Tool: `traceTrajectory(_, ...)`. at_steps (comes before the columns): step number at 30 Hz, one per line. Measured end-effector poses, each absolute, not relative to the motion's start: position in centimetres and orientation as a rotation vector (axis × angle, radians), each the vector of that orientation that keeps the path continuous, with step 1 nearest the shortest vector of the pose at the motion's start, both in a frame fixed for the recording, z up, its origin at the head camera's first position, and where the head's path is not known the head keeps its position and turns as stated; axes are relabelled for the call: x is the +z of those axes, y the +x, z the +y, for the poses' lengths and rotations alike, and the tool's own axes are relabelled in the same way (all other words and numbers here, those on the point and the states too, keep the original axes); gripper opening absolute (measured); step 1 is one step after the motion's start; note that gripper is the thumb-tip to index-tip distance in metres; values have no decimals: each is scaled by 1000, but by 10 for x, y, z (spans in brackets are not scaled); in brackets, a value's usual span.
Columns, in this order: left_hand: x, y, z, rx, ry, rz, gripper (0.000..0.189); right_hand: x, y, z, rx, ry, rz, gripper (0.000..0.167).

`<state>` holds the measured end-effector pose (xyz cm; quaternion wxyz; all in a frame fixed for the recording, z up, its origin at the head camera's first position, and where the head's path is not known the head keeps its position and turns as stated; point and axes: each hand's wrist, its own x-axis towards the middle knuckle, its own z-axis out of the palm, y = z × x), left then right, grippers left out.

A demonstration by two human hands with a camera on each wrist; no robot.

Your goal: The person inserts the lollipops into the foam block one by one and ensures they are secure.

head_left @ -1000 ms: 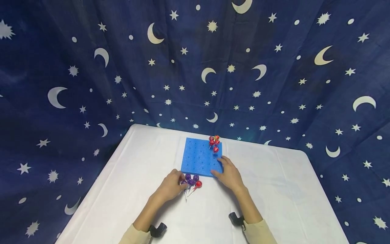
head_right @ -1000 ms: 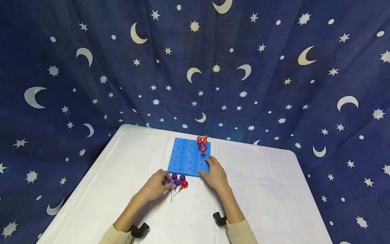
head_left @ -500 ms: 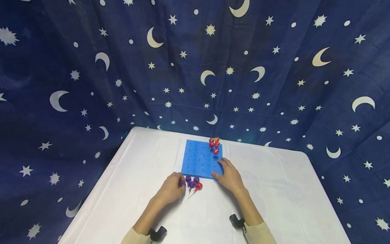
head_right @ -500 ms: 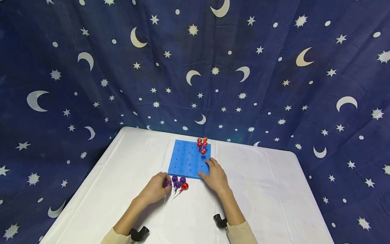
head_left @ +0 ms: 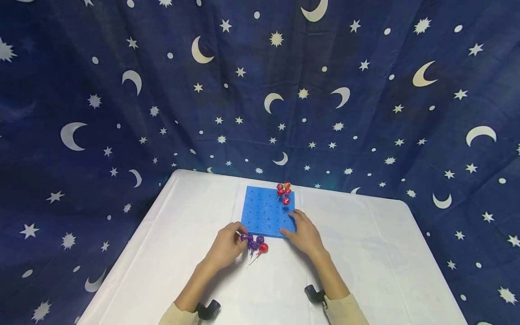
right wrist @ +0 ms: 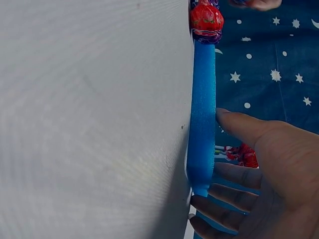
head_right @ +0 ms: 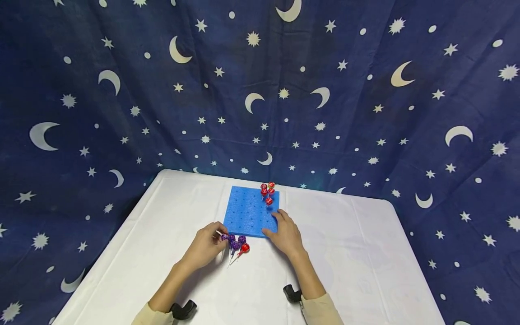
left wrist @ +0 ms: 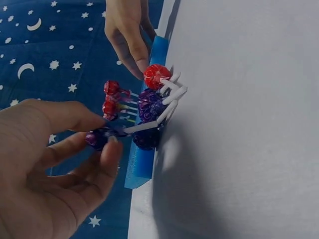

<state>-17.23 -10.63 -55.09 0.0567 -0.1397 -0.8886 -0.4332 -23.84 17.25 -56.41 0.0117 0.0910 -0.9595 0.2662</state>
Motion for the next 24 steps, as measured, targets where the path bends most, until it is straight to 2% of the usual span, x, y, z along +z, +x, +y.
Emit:
traceTrajectory(7, -547, -180, -106, -1379, -408, -2520, 29, -564, -239, 172, 825, 276, -2982, 72)
traceTrajectory(24, -531, -201, -119, -1352, -381, -2410, 29, -568, -238, 172, 851, 272, -2958, 72)
